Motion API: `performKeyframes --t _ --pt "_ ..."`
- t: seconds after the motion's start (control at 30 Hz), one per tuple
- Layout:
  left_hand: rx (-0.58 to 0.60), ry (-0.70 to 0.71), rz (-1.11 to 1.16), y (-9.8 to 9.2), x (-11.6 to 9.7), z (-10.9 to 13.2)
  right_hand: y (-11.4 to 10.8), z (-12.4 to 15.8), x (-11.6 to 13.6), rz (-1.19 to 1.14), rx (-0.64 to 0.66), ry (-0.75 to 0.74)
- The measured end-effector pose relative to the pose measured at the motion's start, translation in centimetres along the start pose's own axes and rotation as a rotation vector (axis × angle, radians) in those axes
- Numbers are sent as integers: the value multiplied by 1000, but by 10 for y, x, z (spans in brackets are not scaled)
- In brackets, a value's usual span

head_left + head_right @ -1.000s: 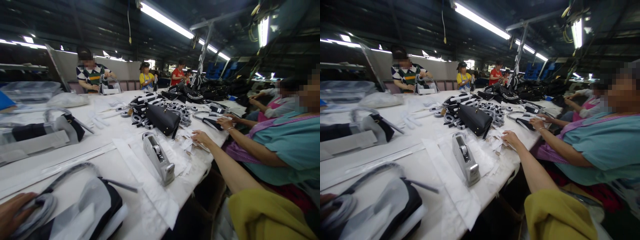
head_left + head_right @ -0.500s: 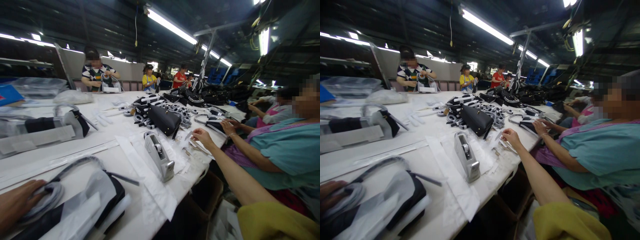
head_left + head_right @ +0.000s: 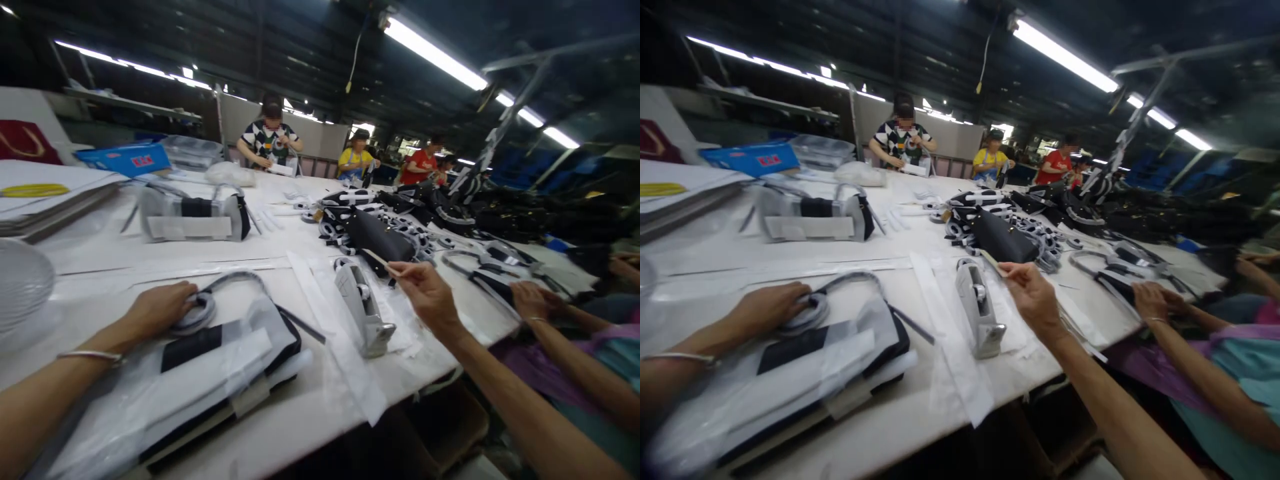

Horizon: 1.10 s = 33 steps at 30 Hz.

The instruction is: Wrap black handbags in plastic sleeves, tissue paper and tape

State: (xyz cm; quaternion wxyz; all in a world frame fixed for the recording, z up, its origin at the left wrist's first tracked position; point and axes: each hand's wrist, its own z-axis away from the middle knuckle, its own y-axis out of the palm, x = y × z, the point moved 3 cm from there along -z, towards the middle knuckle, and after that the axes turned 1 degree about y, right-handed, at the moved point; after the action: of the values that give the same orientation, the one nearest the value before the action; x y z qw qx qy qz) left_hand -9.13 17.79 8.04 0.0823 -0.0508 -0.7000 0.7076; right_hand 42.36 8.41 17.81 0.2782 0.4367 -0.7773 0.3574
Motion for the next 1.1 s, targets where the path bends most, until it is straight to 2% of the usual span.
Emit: performKeyframes --t 0.07,0.13,0.23,0.3,0.4,0.53,0.6,0.77,0.87,0.97,1.1 --pt "9 26 -42 0 -1 0 54 5 18 125 186 -117" --pt "14 33 -54 -2 -2 1 107 6 23 204 354 -190" --pt "17 42 -30 -7 -6 4 170 2 11 277 562 -208" --pt "20 43 -7 -9 -8 6 196 -1 -5 343 702 -185" --pt "27 31 8 -10 -8 6 208 -6 -24 427 804 -139" --pt "44 34 21 -8 -7 5 213 -22 -33 511 733 -26" --pt "59 38 21 -8 -6 4 225 -32 -36 541 761 36" --pt "72 47 16 -8 -6 4 267 -56 -56 634 935 112" --pt "66 40 24 -7 -7 4 283 -69 -67 725 1064 152" --pt "51 36 26 -8 -8 5 293 -78 -67 823 1153 184" --pt "62 31 18 -6 -7 5 305 -82 -57 928 1199 180"
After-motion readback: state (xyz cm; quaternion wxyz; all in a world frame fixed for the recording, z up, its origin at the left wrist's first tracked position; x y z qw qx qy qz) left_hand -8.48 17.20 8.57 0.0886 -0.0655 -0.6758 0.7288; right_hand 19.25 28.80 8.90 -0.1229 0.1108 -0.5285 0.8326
